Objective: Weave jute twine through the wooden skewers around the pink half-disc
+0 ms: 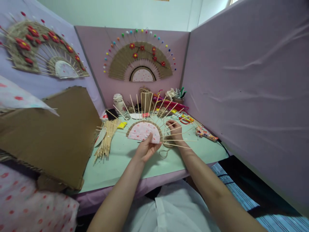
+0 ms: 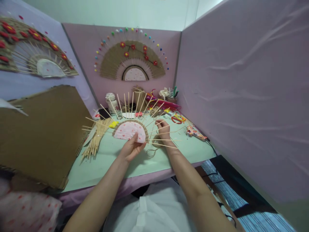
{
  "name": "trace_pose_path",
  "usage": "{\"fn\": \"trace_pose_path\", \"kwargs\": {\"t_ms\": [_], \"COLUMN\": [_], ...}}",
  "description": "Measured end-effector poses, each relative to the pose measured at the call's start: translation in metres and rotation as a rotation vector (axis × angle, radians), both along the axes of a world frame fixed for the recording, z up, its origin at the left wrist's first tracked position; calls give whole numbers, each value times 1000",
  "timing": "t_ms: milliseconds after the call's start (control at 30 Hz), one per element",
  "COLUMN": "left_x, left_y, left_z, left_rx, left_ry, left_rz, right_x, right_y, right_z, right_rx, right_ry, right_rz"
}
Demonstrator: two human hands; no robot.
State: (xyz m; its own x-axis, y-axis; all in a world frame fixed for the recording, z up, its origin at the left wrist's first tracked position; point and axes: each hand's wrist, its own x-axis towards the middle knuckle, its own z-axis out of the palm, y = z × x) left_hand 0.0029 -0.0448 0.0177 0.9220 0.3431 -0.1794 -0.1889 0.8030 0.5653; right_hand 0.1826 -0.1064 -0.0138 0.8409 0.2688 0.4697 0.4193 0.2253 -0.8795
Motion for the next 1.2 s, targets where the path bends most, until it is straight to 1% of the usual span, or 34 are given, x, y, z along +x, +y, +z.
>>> {"fn": "trace_pose_path", "kwargs": {"t_ms": [67, 200, 267, 333, 400, 500, 600, 700, 833, 1000, 1133, 1200], "left_x": [3, 10, 14, 20, 27, 39, 51, 62, 72, 73, 68, 68], "left_y": [5, 9, 10, 12, 15, 19, 22, 25, 36, 49, 54, 54], "left_z": [0, 1, 3, 4, 3, 2, 2, 1, -8, -21, -20, -18], "left_rx": [26, 75, 78, 76, 70, 50, 57, 69, 62, 32, -7, -23], "left_ry": [23, 35, 30, 41, 62, 66, 66, 71, 103, 163, 177, 183], "left_rz": [-34, -172, -221, -206, -140, -77, -102, -66, -40, -50, -77, -65], "right_x": [4, 4, 3, 5, 10, 18, 23, 26, 30, 37, 42, 44], "right_y": [3, 15, 22, 29, 36, 47, 57, 67, 78, 87, 89, 89], "right_z": [5, 23, 31, 37, 38, 36, 34, 32, 27, 10, -2, -7], "right_rx": [16, 38, 43, 60, 82, 107, 97, 65, 39, -29, -59, -48], "right_ry": [-7, -20, -24, -16, 9, 60, 93, 126, 145, 174, 189, 172], "right_rz": [2, 58, 68, 69, 61, 57, 81, 121, 159, 140, 81, 68]}}
